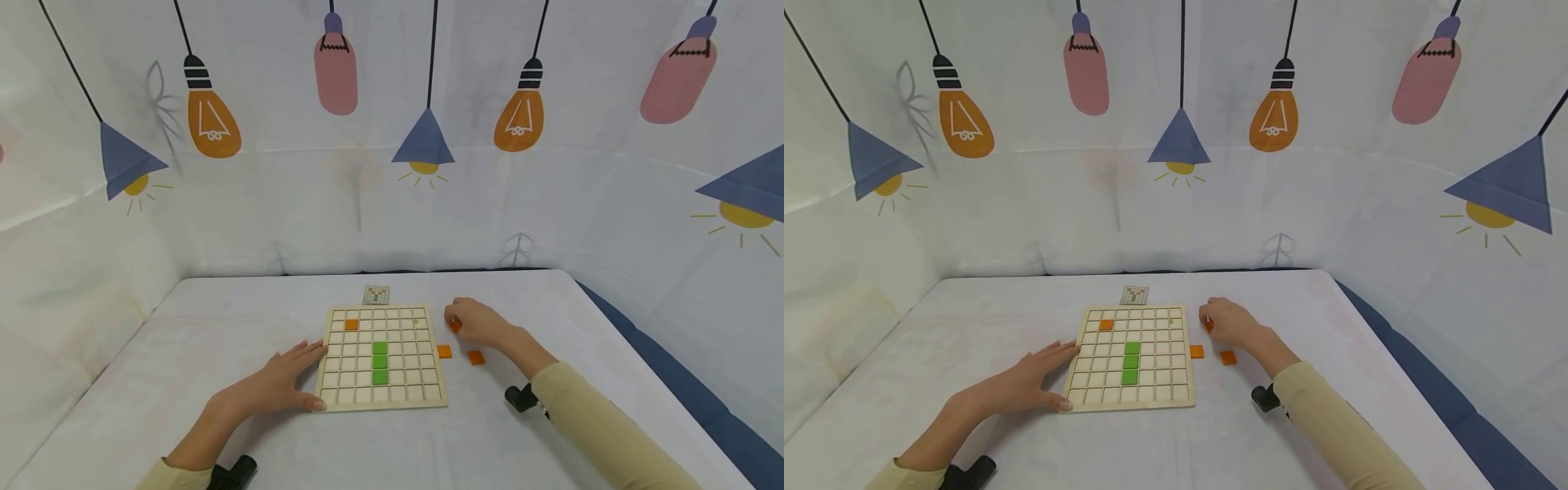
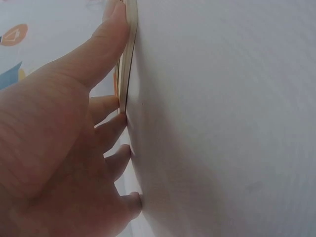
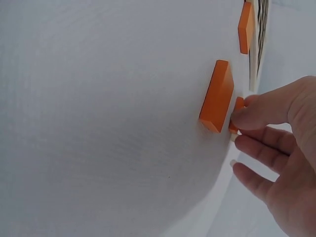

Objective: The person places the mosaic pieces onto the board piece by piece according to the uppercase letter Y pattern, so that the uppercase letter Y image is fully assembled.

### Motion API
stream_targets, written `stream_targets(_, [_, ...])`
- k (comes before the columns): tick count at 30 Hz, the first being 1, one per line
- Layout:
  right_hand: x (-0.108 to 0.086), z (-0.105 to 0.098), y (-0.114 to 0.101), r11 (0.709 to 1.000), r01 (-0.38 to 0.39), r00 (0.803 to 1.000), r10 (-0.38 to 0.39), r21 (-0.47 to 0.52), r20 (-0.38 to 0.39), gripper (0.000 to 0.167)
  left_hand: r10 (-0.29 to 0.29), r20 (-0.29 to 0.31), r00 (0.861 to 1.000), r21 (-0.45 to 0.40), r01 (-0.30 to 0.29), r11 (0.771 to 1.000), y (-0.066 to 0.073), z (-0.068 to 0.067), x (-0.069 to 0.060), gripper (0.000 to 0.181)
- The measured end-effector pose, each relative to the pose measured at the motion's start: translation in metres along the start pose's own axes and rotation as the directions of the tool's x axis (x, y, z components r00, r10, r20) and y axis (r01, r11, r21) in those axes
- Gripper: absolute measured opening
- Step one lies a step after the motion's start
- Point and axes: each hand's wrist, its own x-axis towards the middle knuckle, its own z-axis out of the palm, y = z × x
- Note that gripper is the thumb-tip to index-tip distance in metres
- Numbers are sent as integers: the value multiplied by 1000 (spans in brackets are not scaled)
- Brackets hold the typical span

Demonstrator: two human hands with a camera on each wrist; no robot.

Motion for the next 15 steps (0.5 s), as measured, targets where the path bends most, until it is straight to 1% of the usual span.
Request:
stream_targets(3, [-1,0,-1,1000,-4,1000,4,-8,1,23,0,-1,1000,2,1,1000,0,1,0,104])
stream_targets(11, [-2,1,0,998,-66,998,66,-17,22,20,1,3,1000,-2,-1,1000,0,1,0,104])
stream_targets(15, [-2,3,2,996,-82,997,82,-25,14,18,-4,7,1000,-2,4,1000,0,0,0,104])
